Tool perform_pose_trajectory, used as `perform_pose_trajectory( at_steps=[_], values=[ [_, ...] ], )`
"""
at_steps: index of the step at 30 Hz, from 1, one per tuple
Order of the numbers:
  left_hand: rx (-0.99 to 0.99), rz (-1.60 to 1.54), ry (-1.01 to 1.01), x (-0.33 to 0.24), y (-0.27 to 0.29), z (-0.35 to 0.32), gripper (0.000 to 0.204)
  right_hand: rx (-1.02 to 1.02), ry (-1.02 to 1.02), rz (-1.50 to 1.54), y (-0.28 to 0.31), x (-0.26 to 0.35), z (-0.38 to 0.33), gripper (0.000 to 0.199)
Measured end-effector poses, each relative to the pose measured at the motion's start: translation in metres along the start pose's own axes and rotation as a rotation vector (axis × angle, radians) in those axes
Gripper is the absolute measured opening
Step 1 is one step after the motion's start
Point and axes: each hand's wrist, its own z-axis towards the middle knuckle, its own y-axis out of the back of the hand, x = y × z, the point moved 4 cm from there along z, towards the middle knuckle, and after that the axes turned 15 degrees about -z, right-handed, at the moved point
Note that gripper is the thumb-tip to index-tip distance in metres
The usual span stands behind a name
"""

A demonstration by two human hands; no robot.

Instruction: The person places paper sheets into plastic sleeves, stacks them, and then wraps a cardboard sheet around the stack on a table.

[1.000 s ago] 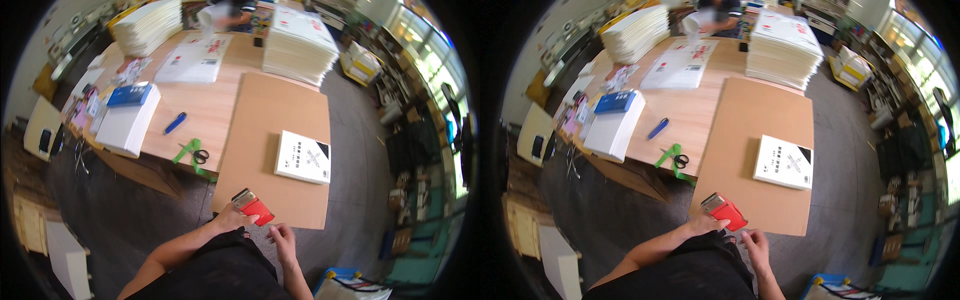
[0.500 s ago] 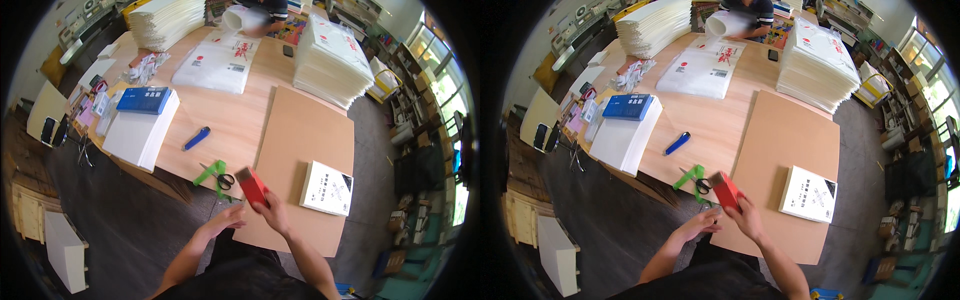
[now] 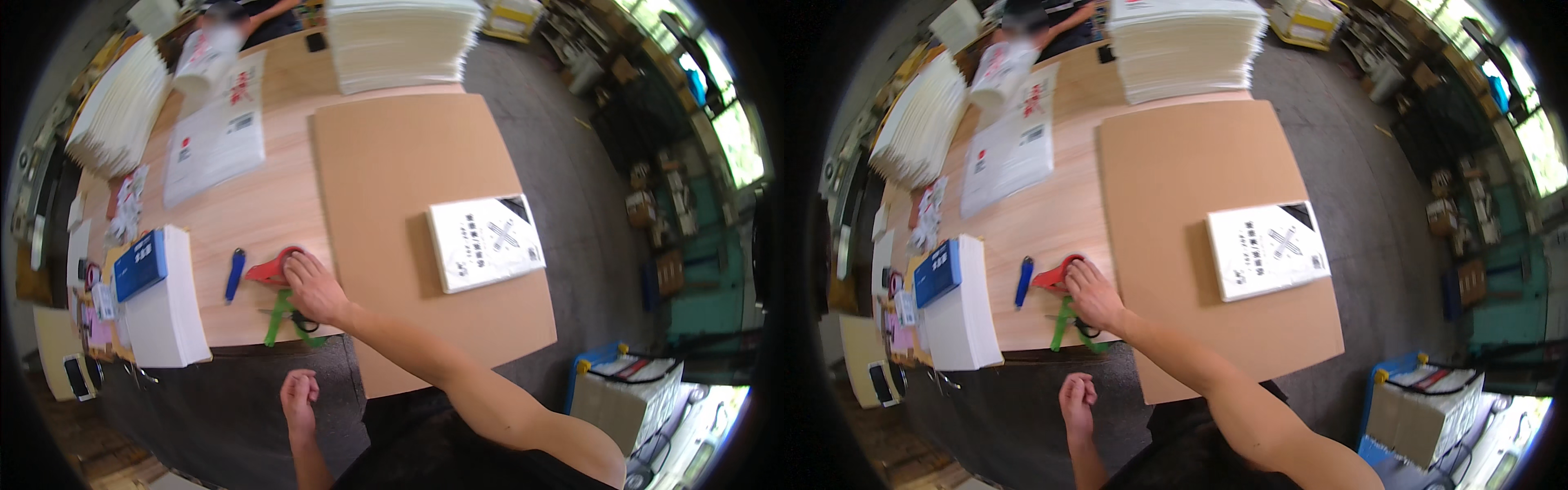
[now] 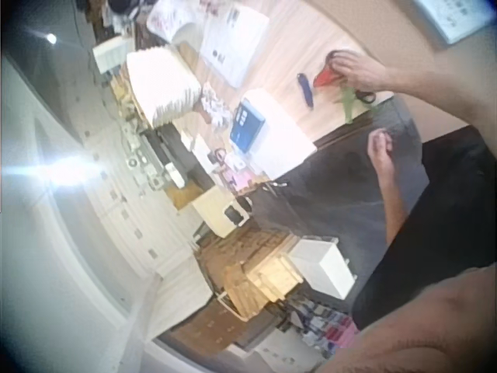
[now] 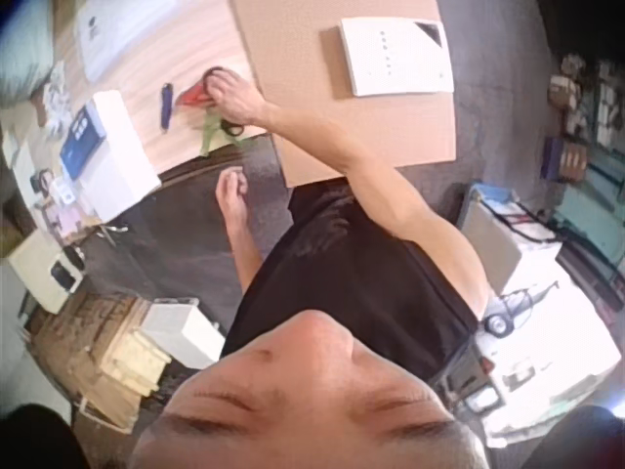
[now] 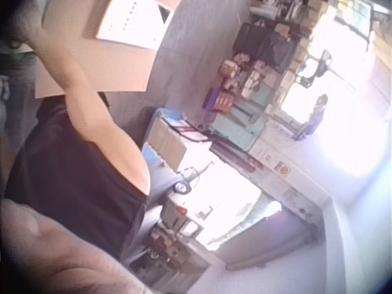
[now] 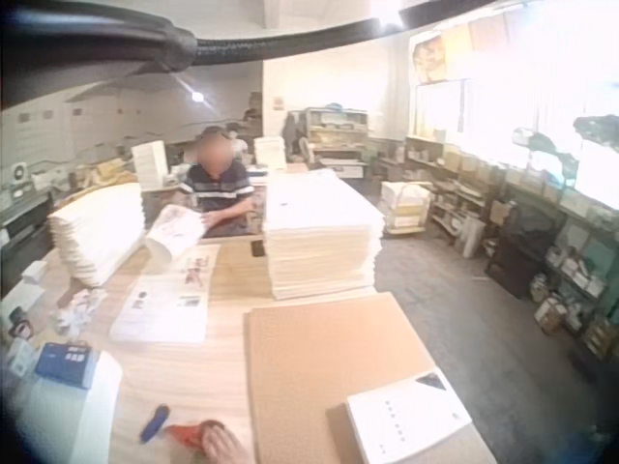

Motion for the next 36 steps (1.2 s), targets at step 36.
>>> perform_pose_trajectory(
  at_steps=[36],
  values=[
    [1.161, 1.263, -1.000, 0.206, -0.477, 0.132, 0.031, 0.201, -1.435, 1.557, 0.207, -0.148, -0.417, 0.034]
  ],
)
